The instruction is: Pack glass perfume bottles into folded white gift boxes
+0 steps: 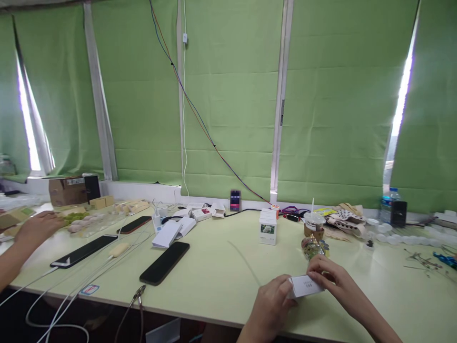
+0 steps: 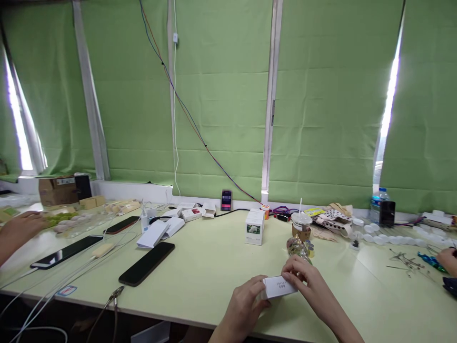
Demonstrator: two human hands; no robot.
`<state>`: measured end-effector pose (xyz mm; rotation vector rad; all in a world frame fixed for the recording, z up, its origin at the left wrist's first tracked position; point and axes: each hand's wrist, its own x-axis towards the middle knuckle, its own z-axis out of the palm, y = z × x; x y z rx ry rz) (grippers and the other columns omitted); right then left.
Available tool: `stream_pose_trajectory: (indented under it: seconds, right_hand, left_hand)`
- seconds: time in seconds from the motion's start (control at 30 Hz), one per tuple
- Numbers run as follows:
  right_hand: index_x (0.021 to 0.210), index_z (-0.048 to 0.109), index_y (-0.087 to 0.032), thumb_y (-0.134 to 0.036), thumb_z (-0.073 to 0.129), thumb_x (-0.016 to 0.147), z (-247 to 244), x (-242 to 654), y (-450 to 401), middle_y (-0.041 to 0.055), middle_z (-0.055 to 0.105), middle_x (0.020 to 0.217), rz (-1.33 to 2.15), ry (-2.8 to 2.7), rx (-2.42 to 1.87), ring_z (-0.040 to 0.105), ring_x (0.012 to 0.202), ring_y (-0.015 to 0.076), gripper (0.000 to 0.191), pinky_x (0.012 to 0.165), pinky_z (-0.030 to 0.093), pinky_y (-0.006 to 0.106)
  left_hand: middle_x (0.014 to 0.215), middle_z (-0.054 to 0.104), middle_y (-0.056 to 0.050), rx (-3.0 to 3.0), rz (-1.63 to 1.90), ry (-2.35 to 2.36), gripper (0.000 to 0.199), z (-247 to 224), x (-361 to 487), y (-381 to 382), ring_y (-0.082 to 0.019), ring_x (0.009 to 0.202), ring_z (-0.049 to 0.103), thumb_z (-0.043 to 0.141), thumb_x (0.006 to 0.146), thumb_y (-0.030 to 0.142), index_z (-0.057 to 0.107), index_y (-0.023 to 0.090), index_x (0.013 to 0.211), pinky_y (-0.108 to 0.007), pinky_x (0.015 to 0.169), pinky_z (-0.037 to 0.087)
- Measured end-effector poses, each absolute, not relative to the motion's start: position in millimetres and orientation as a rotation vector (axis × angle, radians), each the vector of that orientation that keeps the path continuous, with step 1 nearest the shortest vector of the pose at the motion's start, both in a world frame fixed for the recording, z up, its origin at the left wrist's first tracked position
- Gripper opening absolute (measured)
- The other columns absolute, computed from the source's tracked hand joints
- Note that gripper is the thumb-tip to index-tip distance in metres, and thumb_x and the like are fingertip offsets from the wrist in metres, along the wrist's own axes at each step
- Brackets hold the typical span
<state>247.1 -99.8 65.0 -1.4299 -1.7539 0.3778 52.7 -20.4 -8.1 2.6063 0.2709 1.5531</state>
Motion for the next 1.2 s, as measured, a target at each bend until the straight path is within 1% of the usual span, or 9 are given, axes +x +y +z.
stream_pose_trajectory:
  seconds: [0.3, 0.43, 0.53, 0.7, 0.93, 1.07, 1.2]
  right_hand:
    - [0.074, 0.065, -0.020, -0.041, 0.048, 0.089, 66.7, 249.1, -101.3, 0.0035, 0.054, 0.081, 0.436, -1.773, -1.384, 0.054, 0.074, 0.0184, 0.030, 0.061, 0.040, 0.028]
    - [0.073, 0.065, -0.020, -0.042, 0.048, 0.088, 68.9, 247.2, -103.2, 0.0038, 0.054, 0.081, 0.448, -1.758, -1.394, 0.054, 0.074, 0.0188, 0.032, 0.061, 0.040, 0.028]
    - [0.074, 0.066, -0.020, -0.043, 0.049, 0.088, 69.4, 246.5, -102.7, 0.0036, 0.053, 0.080, 0.451, -1.754, -1.401, 0.054, 0.073, 0.0187, 0.032, 0.061, 0.039, 0.028]
    - [0.075, 0.066, -0.020, -0.042, 0.048, 0.089, 66.2, 247.2, -101.0, 0.0036, 0.054, 0.082, 0.458, -1.755, -1.384, 0.054, 0.076, 0.0185, 0.032, 0.063, 0.040, 0.028]
    - [0.073, 0.066, -0.020, -0.042, 0.050, 0.087, 65.4, 245.6, -98.9, 0.0036, 0.055, 0.079, 0.397, -1.741, -1.425, 0.054, 0.073, 0.0187, 0.031, 0.063, 0.039, 0.028]
    - [0.074, 0.069, -0.021, -0.044, 0.050, 0.087, 65.3, 245.8, -98.9, 0.0036, 0.054, 0.079, 0.390, -1.755, -1.423, 0.054, 0.075, 0.0192, 0.032, 0.065, 0.041, 0.029]
    - [0.078, 0.071, -0.022, -0.045, 0.051, 0.087, 64.8, 245.5, -99.2, 0.0035, 0.052, 0.081, 0.395, -1.771, -1.410, 0.055, 0.076, 0.0190, 0.032, 0.065, 0.043, 0.029]
  left_hand:
    - [0.104, 0.068, -0.006, 2.609, 1.534, 0.249, 0.034, -8.0, 54.2, -20.3, -0.017, 0.089, 0.068, 0.056, 0.086, 0.016, 0.043, 0.024, 0.116, -0.026, 0.075, 0.058]
    - [0.109, 0.067, -0.006, 2.565, 1.511, 0.246, 0.043, -11.9, 53.4, -19.2, -0.017, 0.094, 0.067, 0.059, 0.083, 0.014, 0.041, 0.025, 0.121, -0.027, 0.080, 0.056]
    - [0.107, 0.068, -0.005, 2.556, 1.458, 0.292, 0.049, -11.8, 52.0, -19.9, -0.018, 0.093, 0.067, 0.062, 0.080, 0.012, 0.041, 0.025, 0.122, -0.027, 0.080, 0.056]
    - [0.104, 0.069, -0.003, 2.531, 1.432, 0.367, 0.048, -8.8, 50.7, -22.2, -0.018, 0.087, 0.068, 0.063, 0.077, 0.009, 0.045, 0.025, 0.118, -0.026, 0.077, 0.057]
    - [0.101, 0.070, -0.003, 2.500, 1.372, 0.466, 0.045, -7.3, 48.7, -22.9, -0.019, 0.087, 0.068, 0.067, 0.073, 0.011, 0.049, 0.023, 0.114, -0.027, 0.077, 0.057]
    - [0.100, 0.070, -0.004, 2.521, 1.343, 0.455, 0.042, -4.5, 47.3, -24.2, -0.019, 0.087, 0.068, 0.065, 0.075, 0.013, 0.049, 0.022, 0.113, -0.026, 0.077, 0.057]
    - [0.106, 0.068, -0.006, 2.579, 1.436, 0.330, 0.046, -4.2, 48.1, -23.3, -0.018, 0.093, 0.067, 0.060, 0.082, 0.016, 0.043, 0.024, 0.124, -0.027, 0.081, 0.056]
